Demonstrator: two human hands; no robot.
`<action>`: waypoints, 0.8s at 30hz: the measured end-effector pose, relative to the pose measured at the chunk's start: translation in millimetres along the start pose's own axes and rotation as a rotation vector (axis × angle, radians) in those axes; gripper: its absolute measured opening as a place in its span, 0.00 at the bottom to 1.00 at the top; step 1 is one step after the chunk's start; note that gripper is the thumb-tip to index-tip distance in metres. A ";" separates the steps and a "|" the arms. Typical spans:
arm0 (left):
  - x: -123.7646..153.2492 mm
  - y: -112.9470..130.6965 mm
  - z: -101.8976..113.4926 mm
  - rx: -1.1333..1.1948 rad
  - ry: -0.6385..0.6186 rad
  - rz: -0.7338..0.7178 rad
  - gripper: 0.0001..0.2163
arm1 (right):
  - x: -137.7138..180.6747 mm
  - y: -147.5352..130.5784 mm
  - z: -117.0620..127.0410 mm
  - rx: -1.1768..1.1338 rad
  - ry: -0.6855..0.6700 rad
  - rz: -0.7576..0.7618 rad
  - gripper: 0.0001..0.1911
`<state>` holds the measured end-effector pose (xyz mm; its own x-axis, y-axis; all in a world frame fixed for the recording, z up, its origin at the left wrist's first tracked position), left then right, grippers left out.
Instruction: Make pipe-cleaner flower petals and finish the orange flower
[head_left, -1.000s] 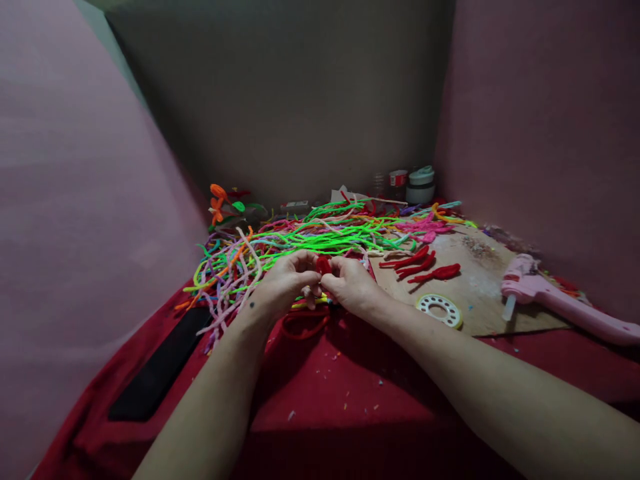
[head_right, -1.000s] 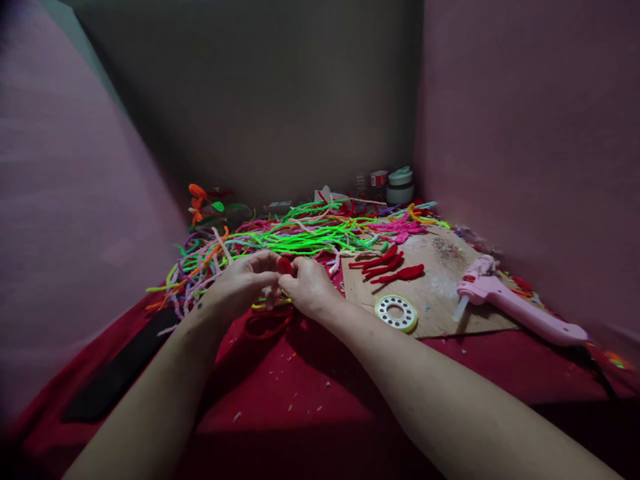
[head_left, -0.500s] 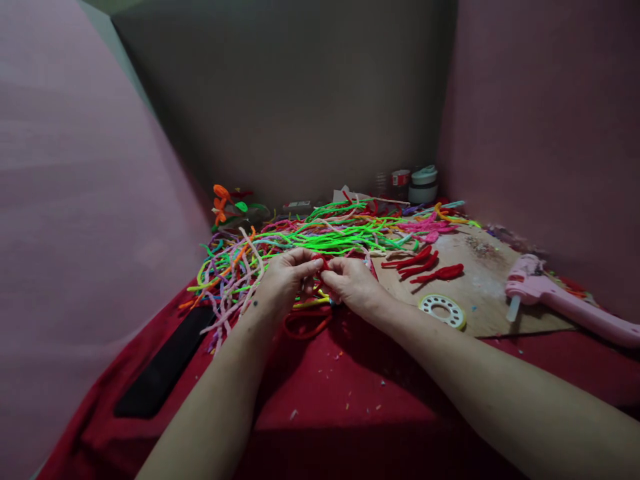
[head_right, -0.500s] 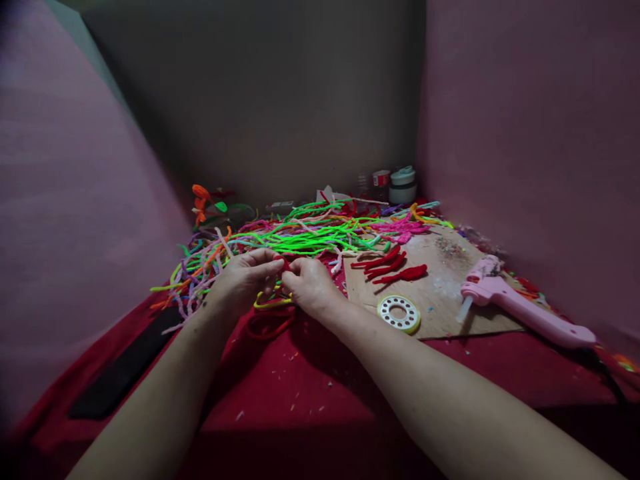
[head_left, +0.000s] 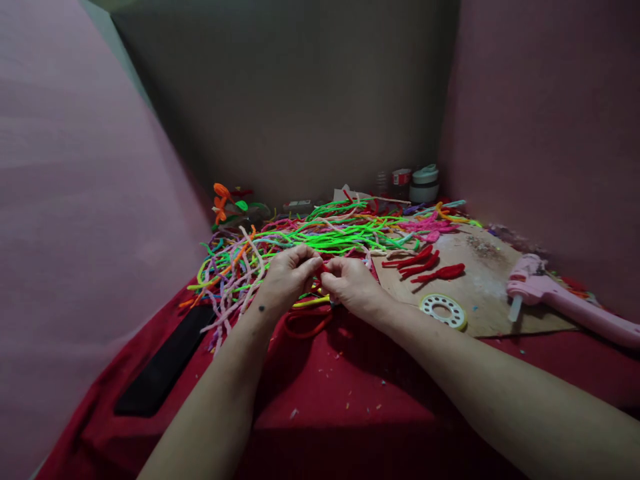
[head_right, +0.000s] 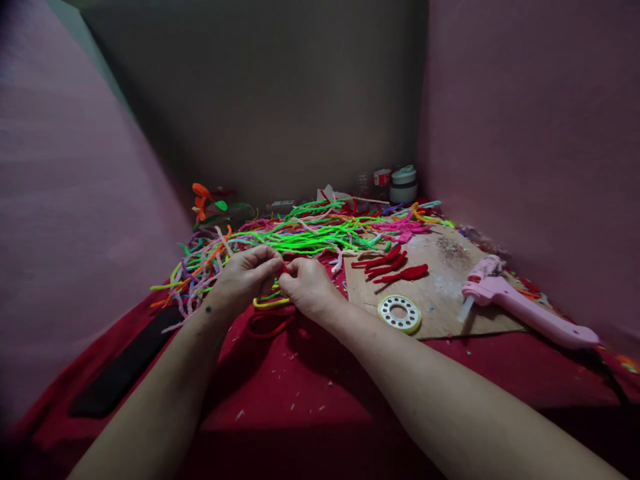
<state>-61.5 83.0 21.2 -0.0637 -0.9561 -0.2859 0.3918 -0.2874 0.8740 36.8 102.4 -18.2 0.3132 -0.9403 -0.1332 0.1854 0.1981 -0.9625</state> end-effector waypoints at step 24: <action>0.7 2.9 4.4 -0.177 0.038 -0.027 0.08 | 4.2 -8.8 1.7 -0.163 -0.120 -0.021 0.12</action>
<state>-64.4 81.2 25.3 -0.0427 -0.9444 -0.3260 0.5462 -0.2953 0.7839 38.1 97.2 -9.9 0.4211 -0.9023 -0.0925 0.0432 0.1218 -0.9916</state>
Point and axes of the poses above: each hand's wrist, its own x-axis away from the middle knuckle, its own z-axis out of the back of the hand, y = z × x, the point moved 6 cm from there along -x, towards the middle knuckle, and after that the axes turned 8 degrees about -z, right-handed, at the moved point
